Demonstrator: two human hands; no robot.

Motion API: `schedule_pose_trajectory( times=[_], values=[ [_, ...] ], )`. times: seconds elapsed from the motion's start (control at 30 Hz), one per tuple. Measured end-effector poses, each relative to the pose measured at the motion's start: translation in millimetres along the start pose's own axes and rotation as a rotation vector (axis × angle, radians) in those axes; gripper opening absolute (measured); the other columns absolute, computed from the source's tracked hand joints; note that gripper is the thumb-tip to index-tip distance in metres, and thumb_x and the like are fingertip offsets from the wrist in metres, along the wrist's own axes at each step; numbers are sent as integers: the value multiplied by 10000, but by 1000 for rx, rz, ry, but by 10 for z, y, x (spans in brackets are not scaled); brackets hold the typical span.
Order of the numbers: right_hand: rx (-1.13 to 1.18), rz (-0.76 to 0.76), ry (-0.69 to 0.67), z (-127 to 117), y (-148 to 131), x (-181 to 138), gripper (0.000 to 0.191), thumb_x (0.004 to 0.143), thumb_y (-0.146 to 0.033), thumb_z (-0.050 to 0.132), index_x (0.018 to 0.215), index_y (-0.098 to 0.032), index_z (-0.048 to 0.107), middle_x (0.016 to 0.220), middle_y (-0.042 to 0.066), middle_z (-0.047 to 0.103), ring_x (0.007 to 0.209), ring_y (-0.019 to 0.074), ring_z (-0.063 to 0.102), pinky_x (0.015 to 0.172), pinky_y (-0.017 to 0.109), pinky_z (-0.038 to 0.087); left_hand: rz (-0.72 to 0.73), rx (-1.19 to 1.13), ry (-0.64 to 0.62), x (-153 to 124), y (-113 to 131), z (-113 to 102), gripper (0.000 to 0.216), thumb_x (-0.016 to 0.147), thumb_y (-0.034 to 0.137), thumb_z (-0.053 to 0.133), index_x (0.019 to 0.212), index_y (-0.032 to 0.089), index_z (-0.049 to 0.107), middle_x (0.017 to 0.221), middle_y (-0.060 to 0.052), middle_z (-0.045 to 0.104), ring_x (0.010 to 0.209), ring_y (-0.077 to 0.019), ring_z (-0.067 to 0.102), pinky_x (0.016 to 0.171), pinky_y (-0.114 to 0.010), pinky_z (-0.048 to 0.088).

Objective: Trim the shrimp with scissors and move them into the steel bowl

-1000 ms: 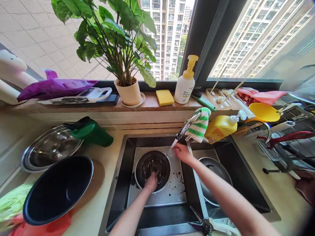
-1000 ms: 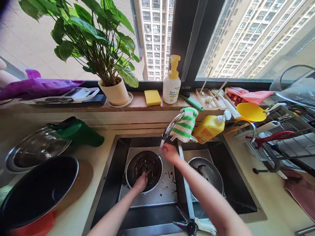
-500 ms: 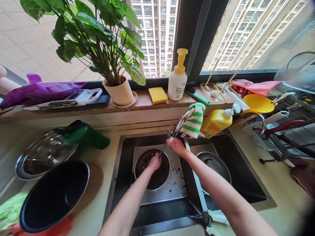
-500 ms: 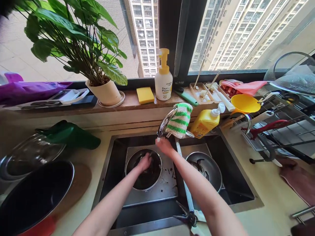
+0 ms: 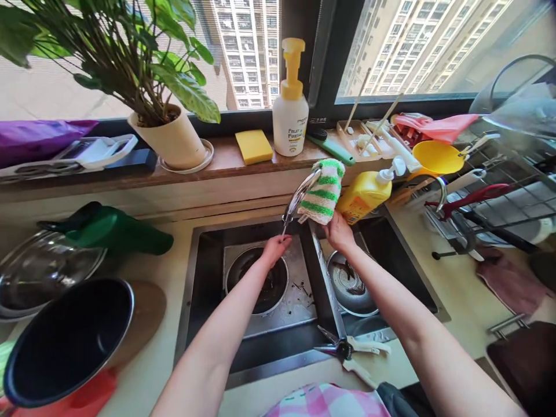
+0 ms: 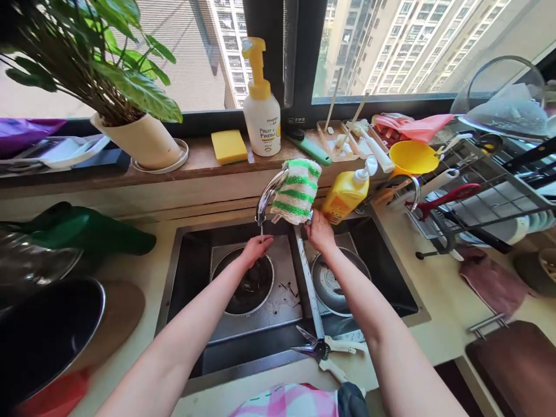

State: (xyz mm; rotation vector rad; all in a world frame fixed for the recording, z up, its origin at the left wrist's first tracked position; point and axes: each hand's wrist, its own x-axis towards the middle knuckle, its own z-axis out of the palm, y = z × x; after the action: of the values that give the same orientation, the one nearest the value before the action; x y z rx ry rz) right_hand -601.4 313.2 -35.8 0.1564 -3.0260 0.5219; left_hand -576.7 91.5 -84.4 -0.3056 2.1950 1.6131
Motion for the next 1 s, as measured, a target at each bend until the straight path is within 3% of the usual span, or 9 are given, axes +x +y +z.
schedule_pose_trajectory(
  times=[0.1, 0.2, 0.3, 0.37, 0.47, 0.53, 0.67, 0.8, 1.0],
  values=[
    [-62, -12, -15, -51, 36, -111, 607, 806, -327, 469, 1322, -106, 239, 1281, 188, 388, 1121, 298, 410, 894, 411, 364, -25, -142, -35, -159, -72, -29, 403, 717, 386, 592, 1008, 108, 599, 589, 22, 549, 447, -61, 463, 453, -189, 366],
    [-93, -126, -17, -185, 113, -544, 601, 808, -309, 463, 1336, -133, 238, 1359, 178, 288, 1209, 315, 323, 947, 457, 316, -65, -252, -40, -352, -244, -99, 446, 664, 406, 636, 981, 96, 587, 593, 16, 552, 474, -72, 502, 463, -192, 384],
    [-70, -221, -222, -237, 240, -1438, 546, 786, -330, 483, 1294, -185, 342, 1288, 142, 403, 1171, 283, 389, 956, 432, 330, -111, -317, -27, -574, -517, -156, 462, 606, 410, 680, 943, 107, 588, 653, -10, 593, 515, -87, 543, 476, -195, 395],
    [-93, -172, -368, -184, 321, -2152, 715, 688, -413, 584, 1309, -169, 330, 1282, 160, 409, 1174, 309, 386, 964, 436, 323, -151, -329, -8, -729, -724, -170, 455, 576, 404, 701, 906, 112, 592, 653, -19, 604, 512, -94, 550, 475, -201, 398],
    [-201, -6, -409, -15, 393, -3029, 979, 510, -435, 686, 1351, -192, 249, 1377, 172, 281, 1248, 397, 240, 982, 545, 224, -193, -302, 32, -958, -1014, -161, 424, 568, 389, 702, 874, 121, 585, 648, -22, 612, 510, -102, 560, 482, -208, 405],
    [-227, 48, -395, 107, 417, -3356, 985, 513, -377, 671, 1361, -188, 207, 1407, 157, 227, 1286, 380, 156, 991, 523, 222, -192, -260, 64, -1095, -1167, -147, 399, 583, 389, 684, 865, 126, 580, 662, -21, 617, 511, -103, 562, 481, -209, 404],
    [-218, 18, -360, 241, 491, -3482, 893, 540, -296, 626, 1331, -120, 249, 1366, 167, 303, 1286, 349, 173, 989, 449, 267, -127, -137, 118, -1296, -1338, -138, 322, 605, 367, 653, 823, 137, 597, 752, -39, 642, 641, -148, 603, 562, -248, 450],
    [-246, -83, -316, 133, 523, -3276, 682, 553, -213, 585, 1208, -124, 419, 1195, 165, 487, 1119, 356, 392, 941, 478, 294, -18, -3, 121, -1411, -1323, -192, 234, 605, 281, 648, 799, 150, 640, 859, -69, 671, 839, -208, 603, 773, -332, 447],
    [-53, -84, -320, -118, 48, -2777, 451, 639, -187, 495, 1086, -132, 464, 967, 115, 547, 848, 240, 493, 753, 348, 382, 112, 123, 66, -1604, -1032, -344, 203, 645, 221, 626, 841, 208, 678, 913, -47, 688, 891, -218, 598, 853, -345, 416]
  ],
)
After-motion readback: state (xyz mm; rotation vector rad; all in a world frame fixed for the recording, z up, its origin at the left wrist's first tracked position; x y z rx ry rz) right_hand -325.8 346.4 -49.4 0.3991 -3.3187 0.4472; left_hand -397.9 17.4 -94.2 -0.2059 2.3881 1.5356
